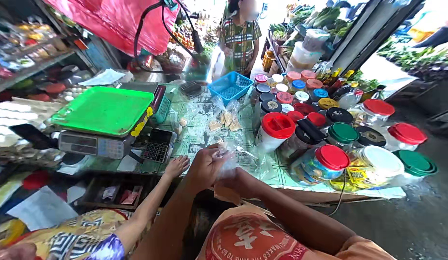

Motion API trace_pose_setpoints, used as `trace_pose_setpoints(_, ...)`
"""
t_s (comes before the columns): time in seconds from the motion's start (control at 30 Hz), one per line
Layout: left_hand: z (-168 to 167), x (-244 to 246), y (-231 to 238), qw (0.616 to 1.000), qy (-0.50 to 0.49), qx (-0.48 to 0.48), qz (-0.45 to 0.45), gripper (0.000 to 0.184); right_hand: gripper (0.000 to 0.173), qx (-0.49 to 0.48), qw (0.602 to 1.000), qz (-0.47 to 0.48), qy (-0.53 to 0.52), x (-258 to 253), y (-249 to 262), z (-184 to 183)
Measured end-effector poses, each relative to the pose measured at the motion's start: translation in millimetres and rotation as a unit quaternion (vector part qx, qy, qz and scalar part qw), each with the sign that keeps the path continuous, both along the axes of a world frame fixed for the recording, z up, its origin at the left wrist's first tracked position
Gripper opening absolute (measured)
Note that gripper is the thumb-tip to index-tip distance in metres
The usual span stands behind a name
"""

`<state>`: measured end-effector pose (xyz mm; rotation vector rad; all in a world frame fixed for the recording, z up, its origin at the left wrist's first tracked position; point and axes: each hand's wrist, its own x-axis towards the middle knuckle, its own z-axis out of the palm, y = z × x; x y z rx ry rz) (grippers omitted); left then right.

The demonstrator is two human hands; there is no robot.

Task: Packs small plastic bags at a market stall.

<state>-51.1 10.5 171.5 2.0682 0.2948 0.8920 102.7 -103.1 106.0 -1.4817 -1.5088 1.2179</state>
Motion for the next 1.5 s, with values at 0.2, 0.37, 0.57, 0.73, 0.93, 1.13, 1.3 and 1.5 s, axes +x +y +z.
trace_pose_setpoints(0.2, 3.3, -30.5, 13.7, 0.985, 0.067, -0.155, -0.023, 0.012, 0.036, -0.066, 0.996, -0.027, -0.046, -23.0, -17.6, -31.7)
trace_pose_setpoints(0.37, -2.8, -34.7, 14.9, 0.982, 0.113, -0.145, -0.048, 0.019, 0.039, -0.058, 0.994, -0.046, -0.084, -20.4, -24.0, -53.8)
trace_pose_setpoints(0.57, -8.3, -20.7, -8.0, 0.975, 0.166, -0.132, -0.061, 0.011, 0.038, -0.062, 0.935, -0.292, 0.190, 8.2, -47.2, -73.6)
trace_pose_setpoints(0.73, -62.1, -32.1, -55.5, 0.981, 0.149, -0.116, -0.038, 0.012, 0.082, -0.260, 0.819, -0.204, 0.468, -21.0, -16.7, -70.4)
trace_pose_setpoints(0.93, -122.0, -89.4, -71.0, 0.852, -0.039, -0.497, 0.161, 0.007, 0.042, -0.211, 0.788, -0.257, 0.518, -33.5, 42.7, -15.1)
trace_pose_setpoints(1.13, -113.3, -98.3, -16.6, 0.821, -0.152, -0.521, 0.175, 0.006, 0.023, -0.038, 0.971, 0.117, 0.204, 5.7, 46.9, 22.2)
trace_pose_setpoints(1.3, -108.4, -30.7, 4.1, 0.875, -0.049, -0.439, 0.198, 0.007, 0.020, -0.069, 0.984, 0.158, -0.046, 57.0, 68.0, 3.8)
trace_pose_setpoints(1.5, -130.9, 79.2, -17.4, 0.893, 0.070, -0.394, 0.206, 0.010, 0.030, -0.227, 0.973, -0.017, -0.035, 109.2, 59.2, -48.6)
